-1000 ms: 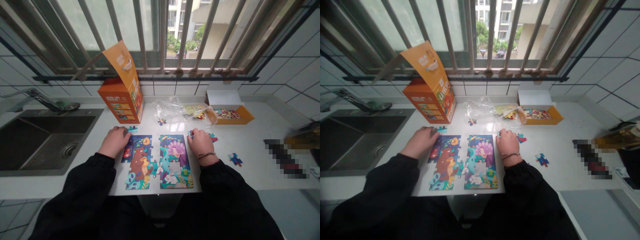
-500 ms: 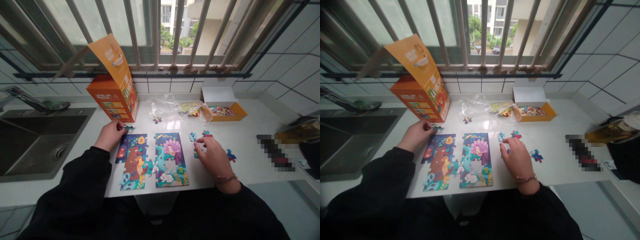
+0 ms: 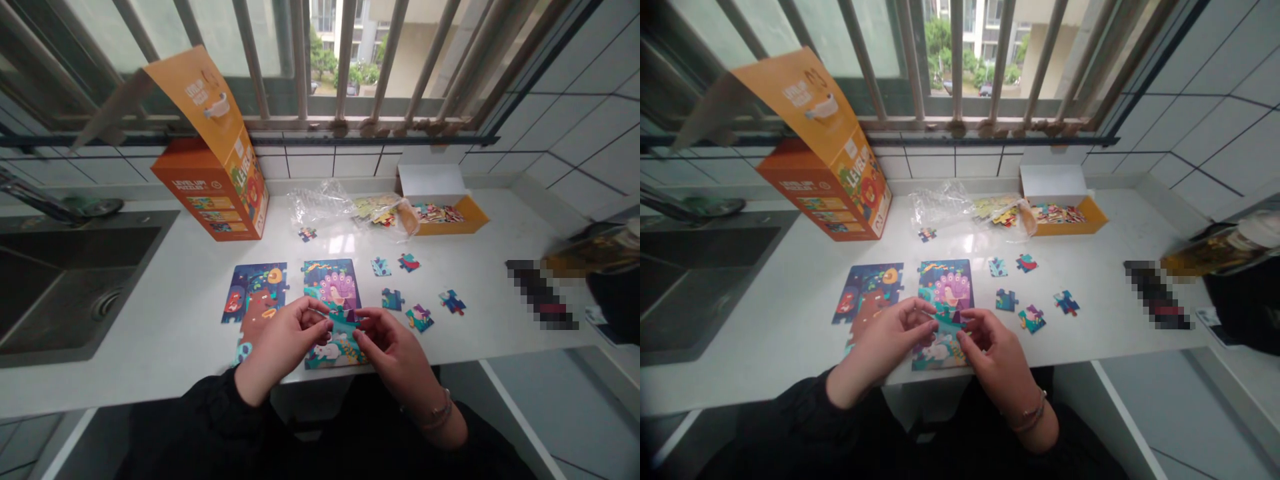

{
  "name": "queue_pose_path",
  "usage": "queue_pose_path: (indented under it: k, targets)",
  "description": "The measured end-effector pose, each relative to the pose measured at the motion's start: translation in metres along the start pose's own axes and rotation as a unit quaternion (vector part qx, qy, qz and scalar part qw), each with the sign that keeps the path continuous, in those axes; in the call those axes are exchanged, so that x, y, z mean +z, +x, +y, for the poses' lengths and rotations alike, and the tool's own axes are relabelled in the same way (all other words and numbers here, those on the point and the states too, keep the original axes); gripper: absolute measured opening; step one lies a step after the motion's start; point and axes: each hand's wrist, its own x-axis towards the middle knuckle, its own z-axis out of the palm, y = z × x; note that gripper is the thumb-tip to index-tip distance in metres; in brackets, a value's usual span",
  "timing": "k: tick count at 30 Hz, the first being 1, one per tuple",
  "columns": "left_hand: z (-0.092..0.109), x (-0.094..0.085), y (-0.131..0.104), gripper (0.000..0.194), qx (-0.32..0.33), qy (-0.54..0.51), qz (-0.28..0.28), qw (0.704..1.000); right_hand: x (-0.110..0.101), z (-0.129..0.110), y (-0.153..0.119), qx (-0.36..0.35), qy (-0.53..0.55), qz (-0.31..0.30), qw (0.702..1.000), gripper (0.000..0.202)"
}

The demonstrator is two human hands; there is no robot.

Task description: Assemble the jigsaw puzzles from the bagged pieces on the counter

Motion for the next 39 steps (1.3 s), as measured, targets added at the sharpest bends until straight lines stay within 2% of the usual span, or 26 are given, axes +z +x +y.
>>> queue_pose_path:
  k: [6,8,10,12,15,17,19,25,30,39]
  targets:
    - [-0.009,0.000,-0.006,0.036,0.004,-0.015,0.005,1.000,0.003,0.009,0.002,0.025,0.022,0.001,0.999,0.037]
    - [-0.011,-0.002,-0.010,0.030,0.021,0.026,0.019,0.999,0.005,0.013,0.002,0.041,0.023,0.000,0.999,0.036]
    - [-0.014,-0.004,-0.016,0.022,0.070,0.121,0.052,0.989,0.006,0.016,0.002,0.057,0.009,0.004,0.998,0.034]
    - [-0.018,-0.005,-0.022,0.016,0.162,0.245,0.100,0.951,0.007,0.016,0.004,0.070,-0.012,0.010,0.997,0.032]
    - [-0.028,-0.004,-0.029,0.016,0.302,0.382,0.134,0.863,0.009,0.012,0.010,0.085,-0.037,0.008,0.996,0.028]
    - [-0.037,-0.002,-0.031,0.019,0.341,0.433,0.126,0.825,0.012,0.011,0.014,0.092,-0.047,0.001,0.995,0.026]
    - [-0.045,-0.001,-0.032,0.025,0.349,0.464,0.118,0.806,0.014,0.011,0.017,0.100,-0.045,-0.006,0.994,0.026]
    - [-0.054,0.002,-0.031,0.040,0.346,0.494,0.093,0.792,0.018,0.009,0.022,0.122,-0.079,-0.001,0.989,0.025]
    - [-0.054,0.005,-0.030,0.036,0.340,0.501,0.102,0.789,0.019,-0.005,0.024,0.096,-0.206,0.021,0.973,0.016]
    - [-0.058,0.007,-0.029,0.034,0.344,0.505,0.113,0.783,0.024,-0.008,0.027,0.056,-0.301,0.032,0.951,0.013]
